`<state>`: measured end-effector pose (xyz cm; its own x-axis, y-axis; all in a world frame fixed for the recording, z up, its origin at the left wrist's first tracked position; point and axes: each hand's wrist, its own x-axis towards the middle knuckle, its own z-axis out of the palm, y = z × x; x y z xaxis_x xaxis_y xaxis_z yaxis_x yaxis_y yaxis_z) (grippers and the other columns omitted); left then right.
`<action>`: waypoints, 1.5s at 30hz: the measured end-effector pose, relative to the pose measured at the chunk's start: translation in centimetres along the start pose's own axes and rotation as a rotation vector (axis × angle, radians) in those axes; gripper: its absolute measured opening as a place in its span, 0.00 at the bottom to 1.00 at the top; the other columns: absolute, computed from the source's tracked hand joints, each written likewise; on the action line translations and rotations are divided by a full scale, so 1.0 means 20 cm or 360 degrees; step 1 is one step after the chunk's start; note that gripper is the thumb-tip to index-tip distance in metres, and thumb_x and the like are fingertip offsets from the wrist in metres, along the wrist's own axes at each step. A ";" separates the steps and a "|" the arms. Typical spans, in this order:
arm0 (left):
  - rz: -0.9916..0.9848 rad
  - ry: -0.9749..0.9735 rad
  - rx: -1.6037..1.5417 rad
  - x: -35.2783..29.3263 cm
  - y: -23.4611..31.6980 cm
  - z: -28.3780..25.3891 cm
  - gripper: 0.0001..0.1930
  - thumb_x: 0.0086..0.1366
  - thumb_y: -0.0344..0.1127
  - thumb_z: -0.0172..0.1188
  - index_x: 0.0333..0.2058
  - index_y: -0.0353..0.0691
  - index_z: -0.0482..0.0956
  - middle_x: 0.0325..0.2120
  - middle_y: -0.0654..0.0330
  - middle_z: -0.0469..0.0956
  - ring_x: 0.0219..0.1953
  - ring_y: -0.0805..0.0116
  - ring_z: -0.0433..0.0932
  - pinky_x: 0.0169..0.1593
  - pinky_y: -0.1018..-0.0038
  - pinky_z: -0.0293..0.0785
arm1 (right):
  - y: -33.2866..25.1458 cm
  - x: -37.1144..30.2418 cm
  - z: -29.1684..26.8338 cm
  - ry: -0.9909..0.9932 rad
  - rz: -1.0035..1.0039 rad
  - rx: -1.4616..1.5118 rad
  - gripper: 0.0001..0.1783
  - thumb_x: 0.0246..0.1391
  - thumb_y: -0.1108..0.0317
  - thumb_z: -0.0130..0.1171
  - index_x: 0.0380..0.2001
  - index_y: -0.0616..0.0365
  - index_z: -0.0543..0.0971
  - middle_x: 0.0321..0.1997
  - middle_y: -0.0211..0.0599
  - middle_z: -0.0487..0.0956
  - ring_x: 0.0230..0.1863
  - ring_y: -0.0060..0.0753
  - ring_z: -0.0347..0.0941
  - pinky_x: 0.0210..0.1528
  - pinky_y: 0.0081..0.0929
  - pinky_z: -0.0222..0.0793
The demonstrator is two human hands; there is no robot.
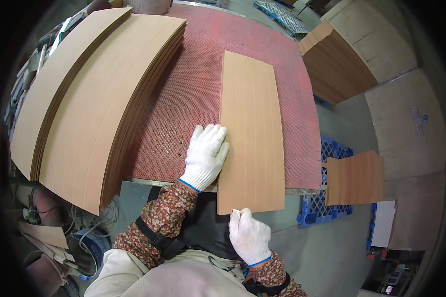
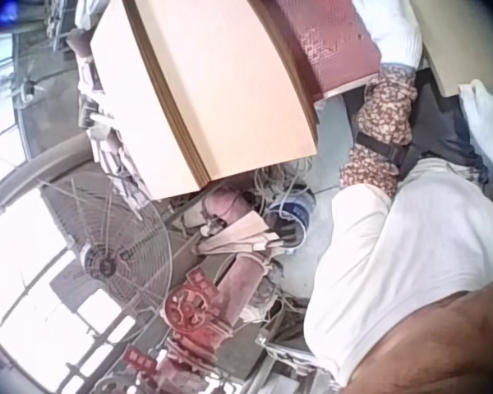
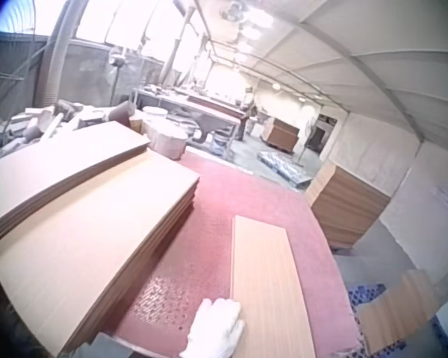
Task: The recorder is using a small piece of sandpaper to sand the edges and corners of wood panels on a workbench.
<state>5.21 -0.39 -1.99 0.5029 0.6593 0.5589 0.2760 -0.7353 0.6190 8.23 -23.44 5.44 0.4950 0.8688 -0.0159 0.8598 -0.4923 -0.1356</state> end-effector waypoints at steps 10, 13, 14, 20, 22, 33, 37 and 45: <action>-0.0006 -0.0010 0.0004 0.00 0.06 -0.04 0.16 0.62 0.27 0.63 0.49 0.30 0.77 0.44 0.48 0.79 0.49 0.48 0.76 0.58 0.54 0.70 | 0.05 0.58 0.00 -0.0083 -0.0061 -0.0101 0.16 0.74 0.56 0.52 0.35 0.55 0.78 0.26 0.51 0.84 0.26 0.56 0.85 0.28 0.53 0.80; -0.0027 -0.0060 -0.0001 0.02 0.08 -0.03 0.17 0.62 0.27 0.64 0.50 0.30 0.77 0.45 0.48 0.79 0.50 0.47 0.77 0.59 0.54 0.70 | 0.13 0.85 0.05 0.0035 -0.0280 -0.0207 0.17 0.73 0.55 0.51 0.35 0.56 0.78 0.28 0.53 0.85 0.27 0.57 0.85 0.29 0.54 0.81; -0.0031 -0.0058 0.0009 0.02 0.08 -0.03 0.17 0.62 0.27 0.64 0.50 0.30 0.77 0.45 0.48 0.79 0.50 0.47 0.77 0.59 0.54 0.70 | 0.13 0.95 0.06 0.0071 -0.0299 -0.0227 0.17 0.73 0.55 0.51 0.36 0.56 0.78 0.30 0.54 0.86 0.30 0.58 0.86 0.31 0.55 0.81; -0.0018 0.0015 -0.0020 -0.02 0.10 -0.02 0.22 0.60 0.28 0.66 0.53 0.29 0.76 0.49 0.46 0.79 0.55 0.46 0.76 0.65 0.51 0.68 | 0.08 1.43 -0.02 0.0069 -0.0170 -0.0170 0.20 0.73 0.54 0.47 0.41 0.59 0.81 0.39 0.58 0.87 0.41 0.63 0.86 0.44 0.60 0.82; -0.0033 -0.0005 -0.0010 -0.03 0.10 -0.02 0.23 0.59 0.27 0.67 0.54 0.29 0.76 0.50 0.46 0.79 0.55 0.45 0.77 0.65 0.50 0.68 | 0.07 1.58 -0.03 0.0047 -0.0116 -0.0166 0.22 0.73 0.53 0.46 0.43 0.60 0.82 0.42 0.59 0.87 0.45 0.65 0.86 0.48 0.61 0.82; -0.0132 -0.0205 -0.0062 -0.36 0.36 -0.64 0.24 0.58 0.28 0.68 0.54 0.30 0.75 0.49 0.46 0.78 0.55 0.46 0.76 0.63 0.51 0.69 | -0.25 1.73 -0.19 0.0012 -0.0125 -0.0186 0.27 0.72 0.52 0.45 0.52 0.63 0.83 0.54 0.64 0.85 0.57 0.67 0.82 0.61 0.61 0.76; -0.0223 -0.0354 -0.0090 -0.51 0.47 -0.92 0.27 0.59 0.29 0.69 0.57 0.30 0.75 0.53 0.45 0.79 0.60 0.45 0.76 0.67 0.48 0.67 | -0.44 1.68 -0.28 0.0017 -0.0194 -0.0145 0.27 0.71 0.52 0.45 0.50 0.64 0.84 0.55 0.64 0.85 0.58 0.67 0.82 0.62 0.59 0.76; -0.0202 -0.0379 -0.0066 -0.39 0.31 -0.66 0.28 0.59 0.30 0.71 0.58 0.31 0.75 0.55 0.45 0.80 0.62 0.45 0.76 0.69 0.46 0.66 | -0.14 2.37 -0.10 -0.0183 -0.0797 -0.0895 0.25 0.70 0.57 0.45 0.47 0.65 0.86 0.55 0.64 0.84 0.59 0.66 0.81 0.62 0.55 0.77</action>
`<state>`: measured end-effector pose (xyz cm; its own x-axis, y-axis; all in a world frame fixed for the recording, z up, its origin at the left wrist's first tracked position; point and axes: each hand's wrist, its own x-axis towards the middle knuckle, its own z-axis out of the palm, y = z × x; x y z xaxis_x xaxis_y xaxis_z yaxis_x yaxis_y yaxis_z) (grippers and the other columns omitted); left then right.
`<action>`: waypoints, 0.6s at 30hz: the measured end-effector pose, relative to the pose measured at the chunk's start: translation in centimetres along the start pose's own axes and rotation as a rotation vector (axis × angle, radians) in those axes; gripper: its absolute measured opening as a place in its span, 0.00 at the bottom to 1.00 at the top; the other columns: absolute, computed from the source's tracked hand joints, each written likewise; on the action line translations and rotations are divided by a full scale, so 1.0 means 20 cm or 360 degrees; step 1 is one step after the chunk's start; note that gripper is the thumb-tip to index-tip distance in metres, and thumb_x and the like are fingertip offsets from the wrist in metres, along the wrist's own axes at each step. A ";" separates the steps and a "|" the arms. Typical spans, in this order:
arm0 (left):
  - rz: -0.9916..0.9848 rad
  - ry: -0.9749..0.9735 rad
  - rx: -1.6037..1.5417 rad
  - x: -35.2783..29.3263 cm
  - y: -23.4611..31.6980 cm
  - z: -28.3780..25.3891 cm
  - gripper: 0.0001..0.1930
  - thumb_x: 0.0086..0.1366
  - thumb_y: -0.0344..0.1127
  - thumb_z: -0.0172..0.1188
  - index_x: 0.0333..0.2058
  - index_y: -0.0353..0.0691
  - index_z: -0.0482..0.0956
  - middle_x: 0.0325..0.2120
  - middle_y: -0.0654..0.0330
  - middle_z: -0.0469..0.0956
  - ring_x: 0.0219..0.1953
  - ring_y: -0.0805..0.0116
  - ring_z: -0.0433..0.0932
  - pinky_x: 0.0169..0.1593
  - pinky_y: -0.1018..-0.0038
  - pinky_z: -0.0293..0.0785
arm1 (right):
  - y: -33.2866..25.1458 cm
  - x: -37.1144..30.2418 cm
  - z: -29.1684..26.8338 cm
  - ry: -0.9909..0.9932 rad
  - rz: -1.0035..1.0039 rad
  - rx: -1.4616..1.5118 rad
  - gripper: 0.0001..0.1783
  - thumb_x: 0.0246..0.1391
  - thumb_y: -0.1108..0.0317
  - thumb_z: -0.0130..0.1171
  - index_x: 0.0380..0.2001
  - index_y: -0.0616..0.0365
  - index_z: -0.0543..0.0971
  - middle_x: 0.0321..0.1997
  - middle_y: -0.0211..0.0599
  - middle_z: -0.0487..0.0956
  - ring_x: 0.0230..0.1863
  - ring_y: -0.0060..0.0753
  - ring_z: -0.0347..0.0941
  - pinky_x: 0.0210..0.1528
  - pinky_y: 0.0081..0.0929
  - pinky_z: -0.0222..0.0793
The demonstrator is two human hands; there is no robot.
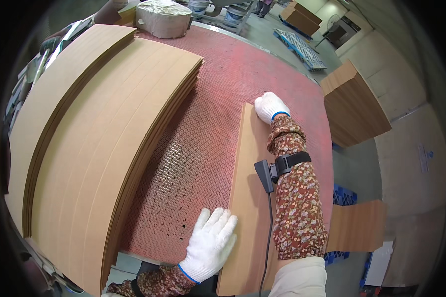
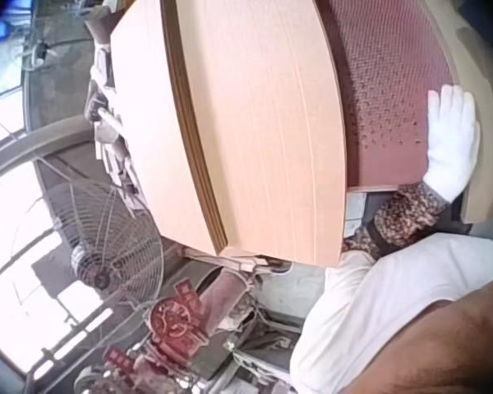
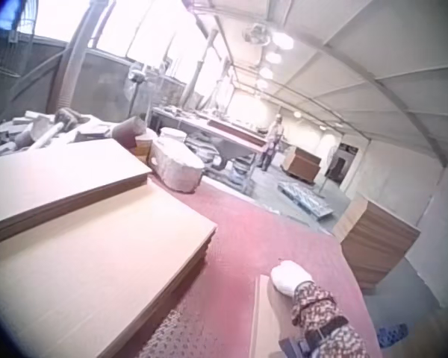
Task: The recorder is using a small piece of sandpaper to sand the edges and corners of wood panels on a workbench.
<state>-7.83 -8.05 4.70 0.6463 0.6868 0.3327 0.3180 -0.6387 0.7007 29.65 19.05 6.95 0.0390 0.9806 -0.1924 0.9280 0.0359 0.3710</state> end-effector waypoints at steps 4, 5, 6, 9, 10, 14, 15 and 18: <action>0.0035 0.0096 -0.0036 0.25 -0.17 0.25 0.29 0.58 0.29 0.71 0.59 0.31 0.75 0.55 0.45 0.80 0.62 0.44 0.76 0.68 0.45 0.67 | 0.22 0.31 0.21 -0.0014 0.0019 -0.0095 0.22 0.70 0.64 0.45 0.46 0.64 0.87 0.51 0.60 0.86 0.55 0.61 0.83 0.59 0.54 0.79; 0.0049 0.0110 -0.0051 0.33 -0.21 0.31 0.30 0.58 0.29 0.71 0.59 0.31 0.75 0.55 0.45 0.80 0.62 0.44 0.76 0.68 0.45 0.68 | 0.30 0.38 0.27 -0.0006 0.0168 0.0056 0.21 0.70 0.65 0.45 0.45 0.64 0.87 0.51 0.60 0.86 0.54 0.60 0.84 0.59 0.53 0.80; 0.0040 0.0108 -0.0047 0.40 -0.25 0.34 0.30 0.58 0.29 0.71 0.59 0.31 0.75 0.55 0.45 0.80 0.62 0.44 0.76 0.68 0.45 0.68 | 0.31 0.43 0.25 -0.0080 0.0006 -0.0217 0.21 0.70 0.64 0.46 0.45 0.63 0.88 0.51 0.60 0.86 0.54 0.61 0.84 0.59 0.54 0.80; 0.0034 0.0100 -0.0072 0.58 -0.35 0.39 0.29 0.58 0.28 0.71 0.59 0.31 0.75 0.55 0.44 0.80 0.63 0.44 0.77 0.68 0.44 0.68 | 0.37 0.58 0.35 0.0052 0.0186 0.0052 0.22 0.70 0.63 0.46 0.47 0.63 0.87 0.51 0.58 0.86 0.55 0.62 0.84 0.59 0.54 0.80; 0.0052 0.0131 -0.0088 0.62 -0.37 0.40 0.29 0.59 0.28 0.71 0.59 0.31 0.75 0.55 0.44 0.80 0.62 0.43 0.77 0.68 0.44 0.68 | 0.40 0.61 0.36 0.0051 0.0192 0.0046 0.22 0.70 0.63 0.46 0.47 0.63 0.87 0.51 0.58 0.86 0.55 0.62 0.84 0.59 0.54 0.80; 0.0039 0.0174 -0.0060 0.68 -0.43 0.32 0.28 0.59 0.28 0.70 0.58 0.31 0.76 0.55 0.44 0.80 0.62 0.43 0.77 0.68 0.44 0.67 | 0.23 0.55 0.25 -0.0015 0.0064 -0.0160 0.21 0.70 0.63 0.47 0.49 0.63 0.87 0.53 0.58 0.86 0.56 0.60 0.84 0.60 0.53 0.80; 0.0092 0.0200 -0.0103 0.69 -0.39 0.33 0.27 0.59 0.28 0.70 0.58 0.31 0.76 0.55 0.44 0.80 0.63 0.43 0.76 0.68 0.44 0.67 | 0.28 0.44 0.19 -0.0002 0.0239 -0.0040 0.21 0.70 0.63 0.47 0.49 0.63 0.87 0.54 0.58 0.86 0.57 0.59 0.84 0.60 0.52 0.81; 0.0084 0.0209 -0.0047 0.57 -0.36 0.29 0.26 0.59 0.29 0.70 0.56 0.31 0.77 0.53 0.46 0.80 0.61 0.45 0.77 0.68 0.47 0.67 | 0.07 0.21 0.19 0.0041 0.0256 0.0120 0.21 0.71 0.62 0.47 0.48 0.62 0.86 0.56 0.60 0.84 0.58 0.59 0.83 0.58 0.51 0.81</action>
<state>1.24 2.37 -0.23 0.5646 0.6933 0.4479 0.2643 -0.6659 0.6976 32.57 22.56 3.19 0.1804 0.9771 -0.1124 0.9357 -0.1353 0.3260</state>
